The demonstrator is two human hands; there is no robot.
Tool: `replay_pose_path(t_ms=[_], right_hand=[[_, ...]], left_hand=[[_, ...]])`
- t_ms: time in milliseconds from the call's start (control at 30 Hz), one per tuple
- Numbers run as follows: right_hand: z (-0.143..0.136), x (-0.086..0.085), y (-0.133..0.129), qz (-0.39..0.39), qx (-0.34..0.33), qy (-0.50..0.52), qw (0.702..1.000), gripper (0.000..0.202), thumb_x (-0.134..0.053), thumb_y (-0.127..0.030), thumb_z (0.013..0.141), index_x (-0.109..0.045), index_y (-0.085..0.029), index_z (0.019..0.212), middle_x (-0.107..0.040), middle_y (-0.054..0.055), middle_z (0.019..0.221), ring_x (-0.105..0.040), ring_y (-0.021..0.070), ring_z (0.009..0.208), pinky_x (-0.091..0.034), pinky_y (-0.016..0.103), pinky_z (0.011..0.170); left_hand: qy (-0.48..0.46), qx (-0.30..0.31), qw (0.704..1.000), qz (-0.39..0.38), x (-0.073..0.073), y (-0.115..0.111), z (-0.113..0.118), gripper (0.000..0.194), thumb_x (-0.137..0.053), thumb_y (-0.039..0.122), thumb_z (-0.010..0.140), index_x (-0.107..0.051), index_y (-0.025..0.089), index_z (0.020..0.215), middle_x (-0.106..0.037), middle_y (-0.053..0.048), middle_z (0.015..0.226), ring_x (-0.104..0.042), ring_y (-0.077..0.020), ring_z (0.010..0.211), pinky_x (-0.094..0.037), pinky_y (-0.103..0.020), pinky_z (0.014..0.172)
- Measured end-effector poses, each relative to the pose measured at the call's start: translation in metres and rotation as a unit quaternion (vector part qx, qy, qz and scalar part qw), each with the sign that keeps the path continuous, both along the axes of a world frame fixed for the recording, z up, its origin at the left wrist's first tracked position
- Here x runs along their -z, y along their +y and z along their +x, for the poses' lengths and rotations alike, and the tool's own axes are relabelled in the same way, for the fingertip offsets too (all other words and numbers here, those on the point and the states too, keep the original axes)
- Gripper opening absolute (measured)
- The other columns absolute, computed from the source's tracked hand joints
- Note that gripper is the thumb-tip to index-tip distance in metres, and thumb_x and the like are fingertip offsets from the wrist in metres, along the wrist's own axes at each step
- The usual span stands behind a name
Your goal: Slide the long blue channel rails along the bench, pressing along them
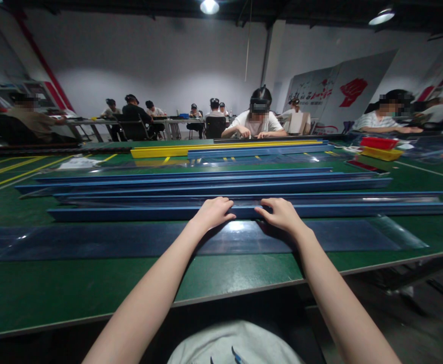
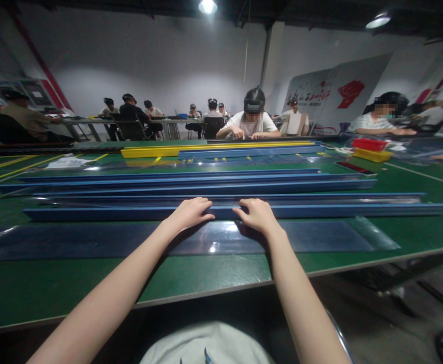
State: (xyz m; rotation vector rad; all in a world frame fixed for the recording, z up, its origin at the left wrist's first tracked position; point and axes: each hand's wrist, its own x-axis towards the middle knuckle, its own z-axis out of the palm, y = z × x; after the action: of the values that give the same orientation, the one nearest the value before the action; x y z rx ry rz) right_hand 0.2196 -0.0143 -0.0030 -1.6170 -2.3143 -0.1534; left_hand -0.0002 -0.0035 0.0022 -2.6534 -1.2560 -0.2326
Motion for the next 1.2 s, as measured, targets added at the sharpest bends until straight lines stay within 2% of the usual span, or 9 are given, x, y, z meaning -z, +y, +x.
replay_pose_path(t_ms=[1200], right_hand=[[-0.0006, -0.0002, -0.0008, 0.007, -0.003, 0.001, 1.000, 0.037, -0.036, -0.050, 0.082, -0.059, -0.021, 0.072, -0.066, 0.004, 0.078, -0.058, 0.0176, 0.076, -0.027, 0.024, 0.057]], left_hand=[[0.003, 0.000, 1.000, 0.014, 0.0000, 0.0000, 0.0000, 0.022, -0.051, 0.040, 0.081, -0.053, 0.018, 0.086, -0.061, -0.003, 0.092, -0.057, -0.0189, 0.089, -0.043, -0.025, 0.064]])
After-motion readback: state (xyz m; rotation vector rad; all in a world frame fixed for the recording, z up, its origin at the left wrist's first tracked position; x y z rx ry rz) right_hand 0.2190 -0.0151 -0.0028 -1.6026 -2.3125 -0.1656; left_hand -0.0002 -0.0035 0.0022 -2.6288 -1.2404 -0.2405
